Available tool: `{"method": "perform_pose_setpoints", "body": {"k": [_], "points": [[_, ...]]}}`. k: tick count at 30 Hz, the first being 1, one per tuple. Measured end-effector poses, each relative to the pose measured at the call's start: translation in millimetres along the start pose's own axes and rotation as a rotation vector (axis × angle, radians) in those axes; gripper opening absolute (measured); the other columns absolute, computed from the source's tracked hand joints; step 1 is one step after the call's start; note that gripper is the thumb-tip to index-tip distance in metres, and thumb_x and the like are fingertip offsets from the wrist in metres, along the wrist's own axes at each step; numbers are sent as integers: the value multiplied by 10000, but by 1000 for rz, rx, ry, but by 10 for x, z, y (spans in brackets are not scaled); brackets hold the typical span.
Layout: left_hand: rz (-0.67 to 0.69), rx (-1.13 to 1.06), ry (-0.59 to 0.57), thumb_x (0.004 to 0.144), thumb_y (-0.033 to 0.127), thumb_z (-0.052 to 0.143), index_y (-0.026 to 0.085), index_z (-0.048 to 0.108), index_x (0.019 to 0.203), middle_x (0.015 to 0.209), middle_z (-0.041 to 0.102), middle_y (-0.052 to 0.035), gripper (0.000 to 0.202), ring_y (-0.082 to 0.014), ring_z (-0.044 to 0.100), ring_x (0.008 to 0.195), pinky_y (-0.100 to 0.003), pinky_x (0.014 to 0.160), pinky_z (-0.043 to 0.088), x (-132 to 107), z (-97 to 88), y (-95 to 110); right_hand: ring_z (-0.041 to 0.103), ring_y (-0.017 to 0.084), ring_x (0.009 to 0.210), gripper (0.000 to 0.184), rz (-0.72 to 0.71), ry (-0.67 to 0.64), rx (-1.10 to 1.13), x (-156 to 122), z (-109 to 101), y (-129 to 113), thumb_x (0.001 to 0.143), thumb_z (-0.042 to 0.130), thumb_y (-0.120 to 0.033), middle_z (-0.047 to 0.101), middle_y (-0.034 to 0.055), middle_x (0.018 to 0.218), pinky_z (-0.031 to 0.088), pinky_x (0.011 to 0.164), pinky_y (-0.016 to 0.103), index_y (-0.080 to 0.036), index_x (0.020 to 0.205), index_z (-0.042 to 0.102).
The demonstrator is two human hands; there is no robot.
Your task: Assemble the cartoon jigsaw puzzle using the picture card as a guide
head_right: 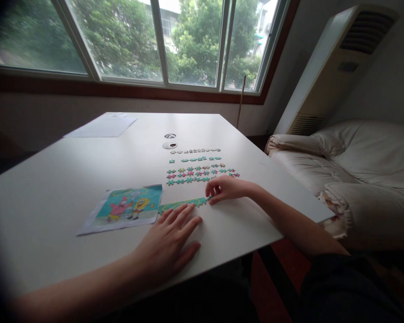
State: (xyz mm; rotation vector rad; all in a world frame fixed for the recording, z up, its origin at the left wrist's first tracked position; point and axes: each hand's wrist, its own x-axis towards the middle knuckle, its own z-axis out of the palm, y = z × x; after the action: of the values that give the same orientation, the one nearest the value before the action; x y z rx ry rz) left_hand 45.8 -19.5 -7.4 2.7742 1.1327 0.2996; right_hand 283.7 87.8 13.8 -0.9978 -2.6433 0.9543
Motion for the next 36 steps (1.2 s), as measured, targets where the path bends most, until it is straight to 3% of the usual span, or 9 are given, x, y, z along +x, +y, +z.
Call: {"method": "perform_pose_setpoints", "body": {"k": [11, 15, 25, 31, 36], "points": [[2, 4, 1, 872, 472, 380, 234, 480, 1195, 1370, 390, -142, 413, -334, 335, 1257, -521, 1002, 276, 6, -24, 6, 476, 82, 608, 320, 17, -17, 26, 1, -39, -67, 752, 614, -425, 541, -5, 679, 383, 540, 189, -137, 891, 615], [-12, 0, -11, 869, 467, 391, 233, 479, 1196, 1382, 377, -143, 412, -336, 323, 1267, -524, 1004, 274, 13, -33, 16, 479, 87, 628, 295, 31, 41, 33, 21, -86, -52, 787, 572, -412, 563, 12, 699, 382, 554, 194, -133, 872, 617], [-17, 9, -16, 861, 465, 402, 233, 475, 1200, 1378, 382, -141, 418, -331, 325, 1267, -518, 1004, 282, 4, -24, 20, 525, 97, 626, 282, 138, 190, -70, 219, -423, 225, 773, 565, -383, 620, 30, 718, 395, 569, 204, -130, 876, 634], [-20, 10, -21, 859, 466, 405, 233, 470, 1209, 1380, 382, -144, 426, -327, 329, 1267, -518, 1005, 284, 10, -35, 23, 554, 98, 643, 205, 225, 234, -312, 518, -637, 489, 756, 565, -282, 649, 26, 777, 393, 588, 201, -165, 890, 666], [-28, 1, -26, 859, 464, 413, 233, 478, 1203, 1384, 376, -143, 420, -324, 322, 1271, -514, 1008, 280, 5, -35, 24, 571, 121, 707, 234, 292, 243, -389, 790, -726, 670, 738, 574, -217, 663, 48, 875, 411, 663, 228, -161, 944, 671]]}}
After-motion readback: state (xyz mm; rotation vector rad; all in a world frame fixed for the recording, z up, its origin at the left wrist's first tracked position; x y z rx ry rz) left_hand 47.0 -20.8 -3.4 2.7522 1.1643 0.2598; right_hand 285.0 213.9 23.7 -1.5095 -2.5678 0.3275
